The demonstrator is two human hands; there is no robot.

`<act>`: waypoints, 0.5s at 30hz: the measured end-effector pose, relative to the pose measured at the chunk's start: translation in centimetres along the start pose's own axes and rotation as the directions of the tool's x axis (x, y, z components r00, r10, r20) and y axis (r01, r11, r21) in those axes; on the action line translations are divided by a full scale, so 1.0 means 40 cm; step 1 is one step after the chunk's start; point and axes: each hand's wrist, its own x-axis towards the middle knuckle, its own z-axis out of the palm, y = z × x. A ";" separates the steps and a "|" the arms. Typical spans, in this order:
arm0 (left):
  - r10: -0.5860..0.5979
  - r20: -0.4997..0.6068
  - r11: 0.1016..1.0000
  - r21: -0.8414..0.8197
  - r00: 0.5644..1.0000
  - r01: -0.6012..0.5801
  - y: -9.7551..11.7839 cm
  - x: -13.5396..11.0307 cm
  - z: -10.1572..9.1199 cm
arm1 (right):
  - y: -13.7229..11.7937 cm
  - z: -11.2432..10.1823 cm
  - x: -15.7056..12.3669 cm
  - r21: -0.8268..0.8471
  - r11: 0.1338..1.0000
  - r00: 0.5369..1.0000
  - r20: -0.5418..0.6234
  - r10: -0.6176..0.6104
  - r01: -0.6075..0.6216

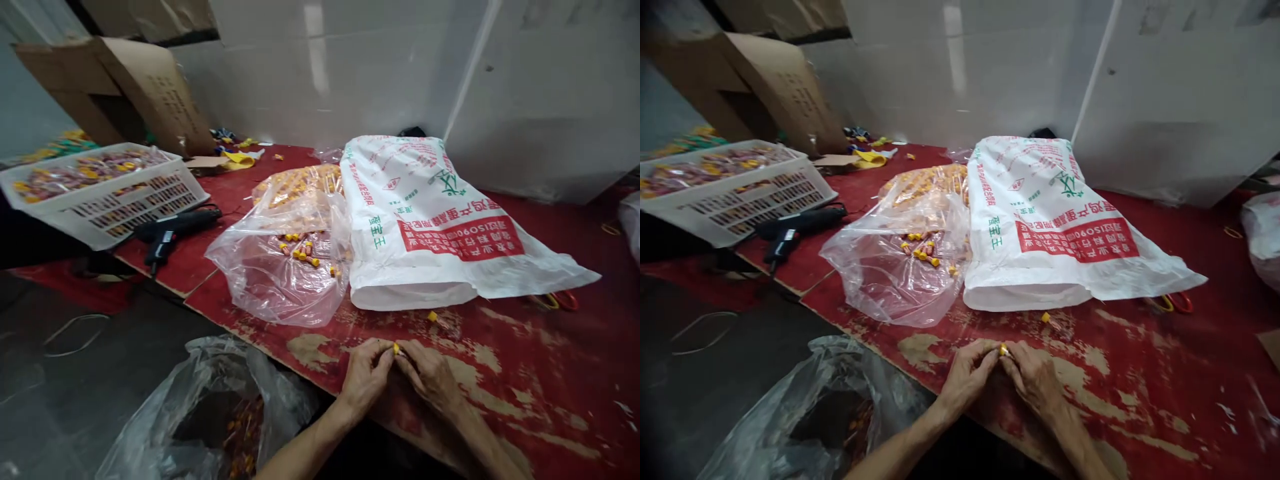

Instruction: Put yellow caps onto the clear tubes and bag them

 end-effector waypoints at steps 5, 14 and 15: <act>0.228 -0.384 0.891 0.454 0.895 -0.032 0.005 0.155 -0.185 | 0.079 0.003 0.032 -0.411 0.908 0.995 -0.022 -0.097 0.080; 0.122 -0.124 0.867 0.497 0.985 -0.045 -0.052 0.433 -0.363 | 0.192 -0.079 0.142 -0.309 0.920 0.966 -0.169 0.197 -0.242; 0.109 -0.134 0.879 0.475 0.985 -0.033 -0.040 0.435 -0.365 | 0.208 -0.087 0.174 -0.249 0.934 0.961 -0.169 0.218 -0.255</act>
